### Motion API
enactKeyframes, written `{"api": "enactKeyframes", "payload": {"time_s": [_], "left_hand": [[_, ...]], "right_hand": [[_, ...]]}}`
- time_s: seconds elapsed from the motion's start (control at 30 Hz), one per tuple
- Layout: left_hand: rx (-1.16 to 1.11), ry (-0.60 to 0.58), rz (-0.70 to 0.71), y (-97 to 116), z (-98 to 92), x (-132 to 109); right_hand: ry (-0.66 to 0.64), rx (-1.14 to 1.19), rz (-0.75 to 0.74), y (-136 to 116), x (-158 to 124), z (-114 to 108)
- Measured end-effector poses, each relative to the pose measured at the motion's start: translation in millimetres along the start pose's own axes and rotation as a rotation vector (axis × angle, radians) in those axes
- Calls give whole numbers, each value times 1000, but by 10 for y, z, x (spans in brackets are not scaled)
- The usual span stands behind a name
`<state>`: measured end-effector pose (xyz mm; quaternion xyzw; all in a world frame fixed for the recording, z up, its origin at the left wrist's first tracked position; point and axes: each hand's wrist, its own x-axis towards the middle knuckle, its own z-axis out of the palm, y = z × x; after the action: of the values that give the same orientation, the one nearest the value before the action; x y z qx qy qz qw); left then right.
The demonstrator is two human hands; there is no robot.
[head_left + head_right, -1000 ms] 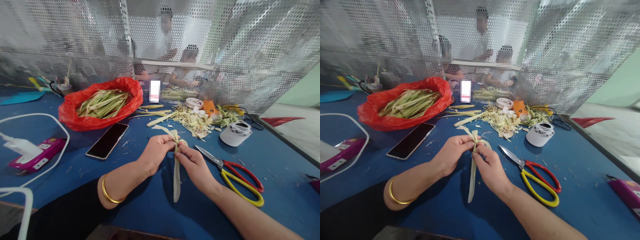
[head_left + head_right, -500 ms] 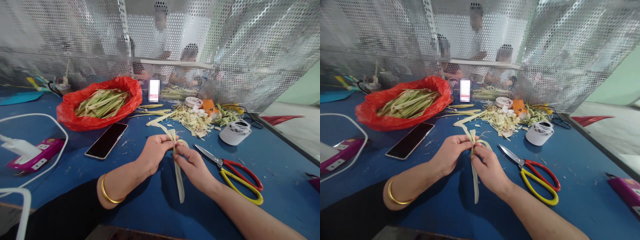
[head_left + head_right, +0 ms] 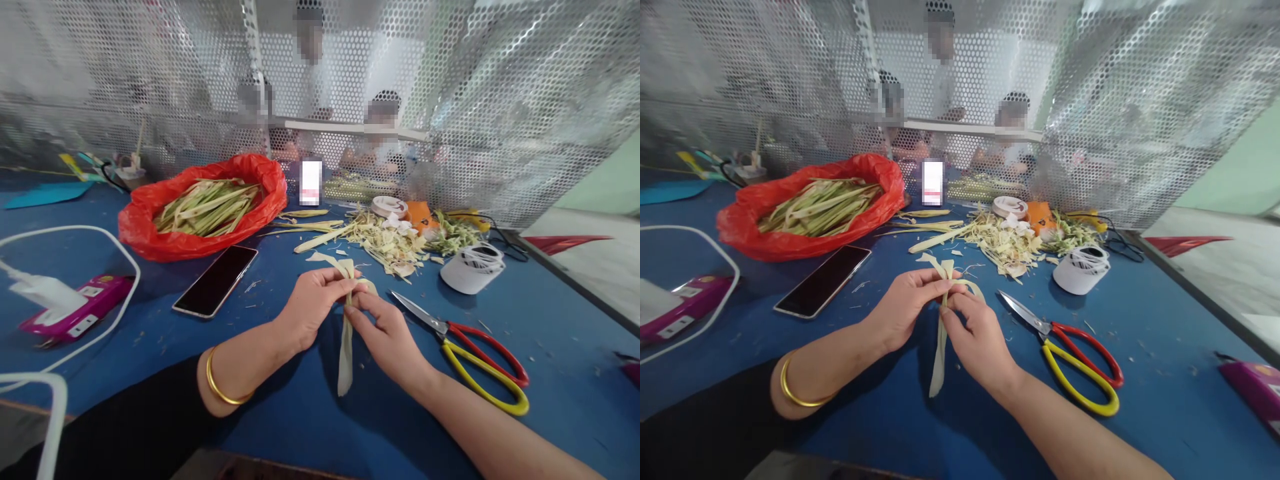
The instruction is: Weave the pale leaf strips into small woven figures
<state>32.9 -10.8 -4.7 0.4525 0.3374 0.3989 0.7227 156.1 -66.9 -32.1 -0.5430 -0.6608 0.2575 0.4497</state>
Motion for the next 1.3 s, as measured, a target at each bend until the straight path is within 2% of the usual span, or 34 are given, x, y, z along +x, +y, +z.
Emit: {"api": "enactKeyframes", "payload": {"time_s": [0.13, 0.23, 0.33, 0.4, 0.43, 0.6, 0.67, 0.8, 0.97, 1.17, 1.3], "left_hand": [[30, 51, 9, -26, 12, 1], [13, 46, -2, -24, -12, 22], [12, 8, -25, 5, -44, 37], [27, -23, -51, 32, -54, 31], [39, -38, -62, 44, -55, 24], [156, -62, -38, 49, -50, -5], [210, -44, 8, 33, -49, -3], [259, -26, 65, 13, -38, 8], [259, 38, 67, -1, -31, 22], [275, 103, 76, -31, -48, 42], [212, 85, 18, -10, -48, 47]], "right_hand": [[-52, -36, -83, -32, 3, 1], [-66, -159, -103, -65, -5, -49], [89, -313, -144, -77, 7, -164], [240, -352, -148, -63, 43, -251], [272, -341, -132, -51, 66, -287], [76, -119, 36, -12, 138, -331], [93, -146, 46, -12, 123, -310], [166, -309, -30, -2, 77, -282], [211, -391, -80, 6, 56, -260], [172, -443, -307, -29, 29, -198], [200, -416, -283, -27, 20, -171]]}}
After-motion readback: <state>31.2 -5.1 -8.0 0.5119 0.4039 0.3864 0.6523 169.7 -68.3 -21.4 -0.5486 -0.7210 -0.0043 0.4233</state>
